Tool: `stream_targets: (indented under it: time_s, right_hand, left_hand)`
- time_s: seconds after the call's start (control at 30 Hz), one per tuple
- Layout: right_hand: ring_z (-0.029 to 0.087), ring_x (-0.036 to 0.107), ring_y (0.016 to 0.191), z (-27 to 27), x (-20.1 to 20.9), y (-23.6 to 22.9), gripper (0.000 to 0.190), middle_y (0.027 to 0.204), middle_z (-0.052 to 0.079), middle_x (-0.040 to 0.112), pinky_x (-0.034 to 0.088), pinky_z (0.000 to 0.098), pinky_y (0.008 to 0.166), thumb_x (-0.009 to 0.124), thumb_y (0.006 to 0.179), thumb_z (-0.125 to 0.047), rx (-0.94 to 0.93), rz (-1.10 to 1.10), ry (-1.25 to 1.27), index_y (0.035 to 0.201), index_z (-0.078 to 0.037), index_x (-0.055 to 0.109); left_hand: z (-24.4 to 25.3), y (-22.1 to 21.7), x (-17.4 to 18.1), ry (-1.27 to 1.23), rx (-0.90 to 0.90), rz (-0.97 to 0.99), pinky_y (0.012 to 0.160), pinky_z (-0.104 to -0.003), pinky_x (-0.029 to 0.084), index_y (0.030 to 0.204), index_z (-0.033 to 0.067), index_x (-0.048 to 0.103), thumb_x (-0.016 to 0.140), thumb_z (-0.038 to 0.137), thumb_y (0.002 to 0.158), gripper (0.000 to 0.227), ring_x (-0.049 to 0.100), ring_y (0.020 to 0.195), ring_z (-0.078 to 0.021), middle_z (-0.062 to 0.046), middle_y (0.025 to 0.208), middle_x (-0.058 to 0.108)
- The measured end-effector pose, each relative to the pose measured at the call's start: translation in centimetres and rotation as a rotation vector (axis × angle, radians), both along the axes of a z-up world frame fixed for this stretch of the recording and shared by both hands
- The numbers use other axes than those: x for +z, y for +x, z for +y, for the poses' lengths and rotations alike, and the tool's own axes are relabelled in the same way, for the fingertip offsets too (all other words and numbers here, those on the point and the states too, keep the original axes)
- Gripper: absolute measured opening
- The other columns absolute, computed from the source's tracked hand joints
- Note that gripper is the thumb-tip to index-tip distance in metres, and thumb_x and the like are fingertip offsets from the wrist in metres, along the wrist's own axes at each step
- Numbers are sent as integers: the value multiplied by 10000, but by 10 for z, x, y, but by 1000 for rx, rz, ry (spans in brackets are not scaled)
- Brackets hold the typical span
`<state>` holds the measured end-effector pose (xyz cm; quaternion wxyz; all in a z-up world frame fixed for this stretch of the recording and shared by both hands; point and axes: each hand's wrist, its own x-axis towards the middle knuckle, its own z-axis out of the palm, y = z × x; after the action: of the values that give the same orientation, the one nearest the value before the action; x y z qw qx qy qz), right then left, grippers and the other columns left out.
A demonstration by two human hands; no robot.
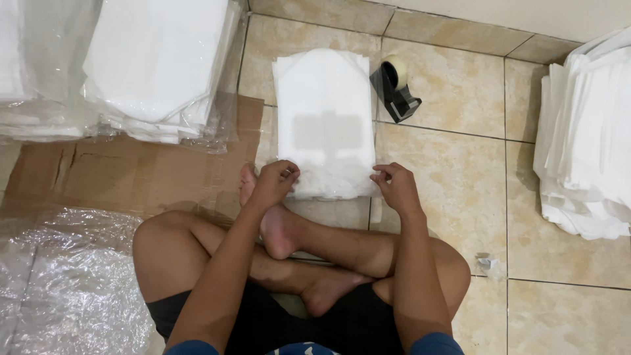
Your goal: The person sits on the floor and stacks white plastic bags into a neat pile. They then place the stack into a clear plastic bag, seal it, and use a tape dispenser to apply tape to secure the package.
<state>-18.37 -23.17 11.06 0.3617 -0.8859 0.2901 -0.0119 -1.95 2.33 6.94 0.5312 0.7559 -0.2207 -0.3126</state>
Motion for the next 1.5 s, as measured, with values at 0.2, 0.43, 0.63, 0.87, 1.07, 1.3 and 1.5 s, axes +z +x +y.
stream_targets:
  time_s: [0.2, 0.43, 0.63, 0.87, 1.07, 1.3, 1.5]
  right_hand:
    - [213, 644, 824, 3, 12, 2, 164, 785, 20, 631, 385, 395, 857, 729, 834, -303, -93, 140, -108, 917, -162, 727]
    - [258, 632, 795, 4, 5, 5, 153, 749, 37, 623, 341, 404, 871, 722, 824, -314, -153, 138, -89, 836, -162, 716]
    - [293, 643, 794, -7, -19, 9, 162, 794, 74, 618, 440, 409, 801, 739, 803, -334, -178, 46, -34, 824, -175, 714]
    - [303, 676, 855, -24, -43, 17, 158, 887, 70, 692, 514, 400, 772, 730, 835, -329, -339, 18, 122, 921, -197, 735]
    - [320, 647, 1021, -39, -21, 12, 236, 1045, 115, 691, 497, 429, 878, 660, 923, -323, -359, 30, 248, 1085, -156, 703]
    - [375, 560, 1183, -24, 67, 2, 793, 1179, 219, 618, 415, 450, 1043, 814, 684, -90, -66, 76, 400, 1381, -66, 438]
    - [259, 660, 883, -31, 32, -2, 453, 835, 104, 694, 484, 348, 861, 691, 834, -70, -35, 25, 278, 1250, -136, 523]
  left_hand:
    - [-4, 7, -25, 71, -5, -189, 744, -397, 553, 1002, 41, 682, 624, 105, 904, 130, 659, 875, -267, -146, 929, 675]
    - [-28, -41, 15, 172, 74, -1070, 868, -439, 435, 973, 131, 640, 655, 192, 866, 124, 545, 1031, -258, -42, 974, 569]
    - [-83, -90, 0, -21, -507, -1176, 1068, -504, 336, 1237, 78, 558, 573, 272, 902, 387, 436, 1315, -291, -138, 1365, 493]
    - [-101, -56, 35, 549, -962, -1047, 1183, -562, 15, 1531, 225, 74, 132, 541, 987, 632, 54, 1481, -252, -38, 1605, 65]
    - [-103, -34, 43, 548, -1037, -968, 1196, -514, 6, 1523, 262, 58, 92, 516, 992, 590, 60, 1478, -220, -11, 1605, 52]
    - [-109, -25, 27, 543, -1047, -896, 1211, -462, -8, 1524, 177, 73, 63, 480, 1001, 604, 65, 1477, -173, -4, 1602, 90]
    - [-107, -25, 20, 514, -1002, -845, 1219, -428, -18, 1508, 195, 162, 90, 419, 1020, 542, 78, 1476, -148, 14, 1603, 92]
